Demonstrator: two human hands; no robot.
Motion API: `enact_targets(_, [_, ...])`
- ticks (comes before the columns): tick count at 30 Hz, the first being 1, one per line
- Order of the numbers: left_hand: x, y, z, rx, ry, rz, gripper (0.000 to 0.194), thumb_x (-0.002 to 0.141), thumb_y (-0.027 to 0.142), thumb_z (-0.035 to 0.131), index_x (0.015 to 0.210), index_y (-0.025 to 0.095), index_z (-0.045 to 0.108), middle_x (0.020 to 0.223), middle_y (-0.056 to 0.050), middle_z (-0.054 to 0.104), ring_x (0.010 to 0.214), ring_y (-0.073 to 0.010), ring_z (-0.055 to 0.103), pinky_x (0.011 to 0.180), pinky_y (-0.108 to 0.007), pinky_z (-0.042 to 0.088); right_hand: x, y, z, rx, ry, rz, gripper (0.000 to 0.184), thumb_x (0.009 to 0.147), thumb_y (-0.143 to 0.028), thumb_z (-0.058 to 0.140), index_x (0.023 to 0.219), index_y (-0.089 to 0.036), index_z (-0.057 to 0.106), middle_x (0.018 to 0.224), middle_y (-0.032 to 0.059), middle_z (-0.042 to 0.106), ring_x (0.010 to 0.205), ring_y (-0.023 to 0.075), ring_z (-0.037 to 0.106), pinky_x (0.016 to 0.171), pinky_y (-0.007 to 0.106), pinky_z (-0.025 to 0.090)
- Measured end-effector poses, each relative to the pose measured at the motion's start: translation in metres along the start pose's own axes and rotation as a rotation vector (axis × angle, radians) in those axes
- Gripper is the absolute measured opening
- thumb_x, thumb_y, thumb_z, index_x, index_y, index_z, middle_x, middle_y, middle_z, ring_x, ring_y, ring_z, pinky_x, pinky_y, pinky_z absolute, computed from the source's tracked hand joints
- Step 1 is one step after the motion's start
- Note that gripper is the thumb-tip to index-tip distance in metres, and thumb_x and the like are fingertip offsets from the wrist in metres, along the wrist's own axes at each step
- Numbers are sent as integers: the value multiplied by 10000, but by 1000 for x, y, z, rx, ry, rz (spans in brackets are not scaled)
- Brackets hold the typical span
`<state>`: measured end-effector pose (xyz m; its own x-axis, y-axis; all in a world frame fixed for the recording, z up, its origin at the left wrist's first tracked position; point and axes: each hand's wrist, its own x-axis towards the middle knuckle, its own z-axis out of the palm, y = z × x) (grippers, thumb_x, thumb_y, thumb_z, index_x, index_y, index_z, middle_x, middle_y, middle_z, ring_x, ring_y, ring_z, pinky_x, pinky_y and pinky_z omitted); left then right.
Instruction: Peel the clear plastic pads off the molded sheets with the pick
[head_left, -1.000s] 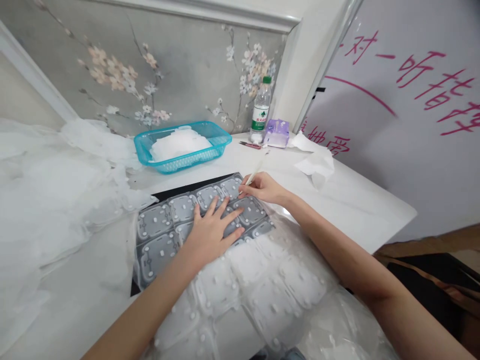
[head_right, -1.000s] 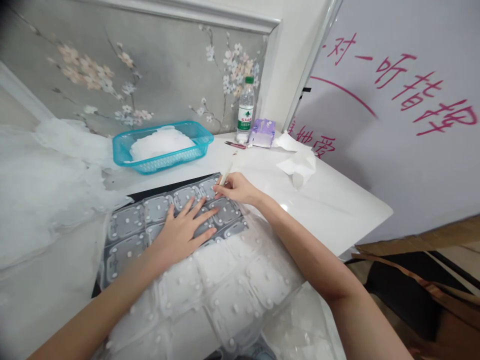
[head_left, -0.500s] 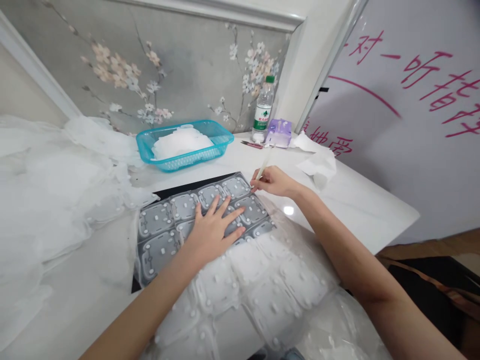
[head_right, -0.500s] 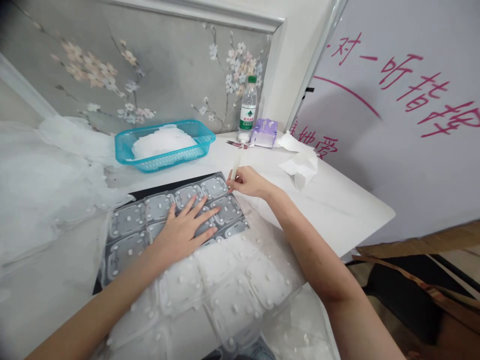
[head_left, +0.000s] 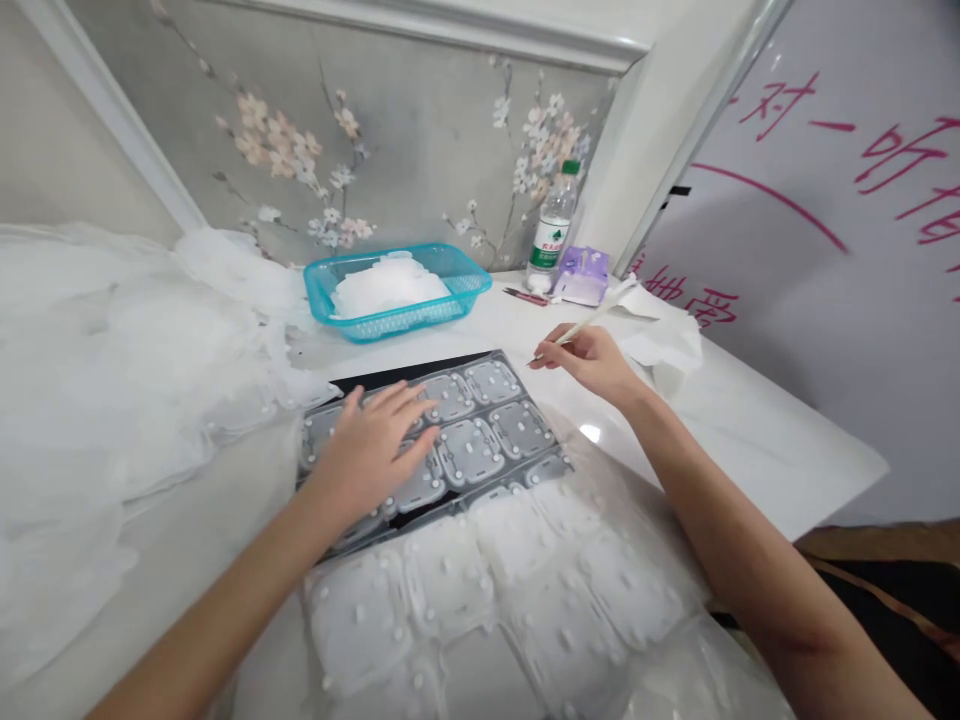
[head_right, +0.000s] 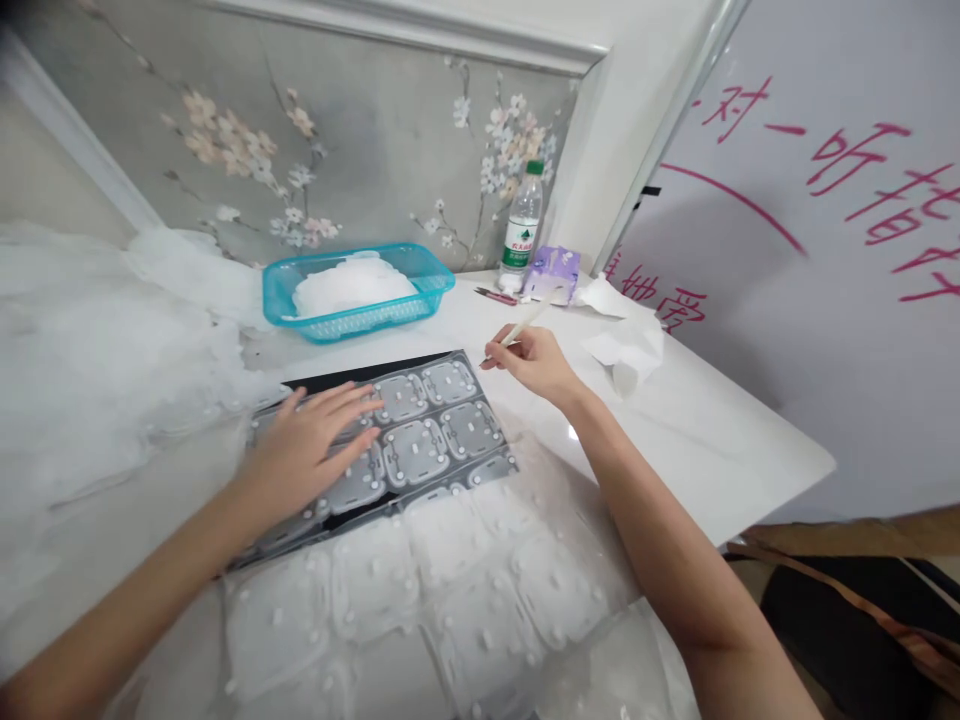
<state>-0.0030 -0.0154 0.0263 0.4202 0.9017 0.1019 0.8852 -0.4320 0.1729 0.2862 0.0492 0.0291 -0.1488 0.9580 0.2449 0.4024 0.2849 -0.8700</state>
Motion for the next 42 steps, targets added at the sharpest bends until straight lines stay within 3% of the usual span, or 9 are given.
enact_targets(2, [-14, -26, -4, 47, -74, -41, 457, 907, 516, 336, 1262, 313, 541, 1400, 0, 472, 1333, -252, 370, 1108, -525, 218, -2, -2, 4, 37, 75, -19, 367, 751, -517, 636, 748, -153, 586, 668, 48, 651, 733, 204, 694, 650, 280, 527])
enact_targets(5, [-32, -51, 2, 36, -188, -61, 548, 921, 560, 241, 1412, 332, 331, 1490, 9, 316, 1386, -234, 270, 1106, -510, 224, -4, -3, 15, -21, 144, -77, 379, 767, -539, 613, 757, -160, 602, 689, 56, 665, 733, 210, 691, 623, 283, 522])
enact_targets(7, [-37, -55, 8, 51, -189, -52, 555, 937, 541, 194, 1447, 327, 230, 1517, 8, 238, 1410, -220, 203, 1115, -528, 176, -5, -4, 23, -102, 156, -116, 377, 785, -546, 584, 746, -171, 607, 732, 65, 679, 732, 209, 687, 603, 281, 519])
enact_targets(12, [-22, -54, 14, 66, -178, -40, 536, 941, 521, 230, 1437, 318, 254, 1522, -2, 220, 1411, -207, 202, 1106, -568, 136, -2, -25, 56, -7, 118, -133, 353, 777, -527, 610, 777, -174, 609, 721, 59, 677, 743, 211, 688, 619, 284, 531])
enact_targets(18, [-6, -63, 9, 48, -127, -36, 539, 926, 537, 299, 1419, 318, 300, 1521, -36, 239, 1400, -217, 234, 1096, -540, 195, -9, -78, 130, 495, -135, 89, 390, 675, -544, 699, 757, -170, 629, 716, 37, 670, 635, 171, 682, 596, 257, 556])
enact_targets(24, [-56, -69, -3, 36, -132, 91, 640, 872, 625, 358, 1421, 298, 313, 1521, -18, 243, 1410, -211, 202, 1145, -487, 82, -24, -78, 194, 836, -118, 384, 357, 603, -476, 754, 745, -175, 625, 647, 15, 664, 621, 154, 670, 610, 244, 550])
enact_targets(27, [-77, -79, -7, -33, -240, -17, 812, 789, 728, 386, 1460, 327, 166, 1540, -20, 168, 1414, -241, 186, 1134, -510, 117, -26, -70, 198, 816, -168, 371, 338, 549, -346, 809, 779, -177, 628, 709, 1, 684, 696, 158, 683, 644, 239, 547])
enact_targets(33, [-77, -90, -11, -120, -310, -14, 889, 703, 771, 465, 1447, 358, 206, 1550, -10, 118, 1417, -268, 165, 1136, -528, 56, -38, -66, 189, 612, -604, 83, 113, 717, -222, 679, 755, -155, 596, 653, -7, 647, 626, 136, 673, 585, 224, 541])
enact_targets(42, [-78, -89, -7, -146, -295, -18, 902, 695, 763, 488, 1443, 324, 239, 1550, -28, 115, 1422, -268, 145, 1128, -544, 35, -46, -68, 189, 349, -651, -173, 31, 738, -120, 583, 744, -144, 564, 599, 3, 600, 560, 138, 653, 481, 185, 492])
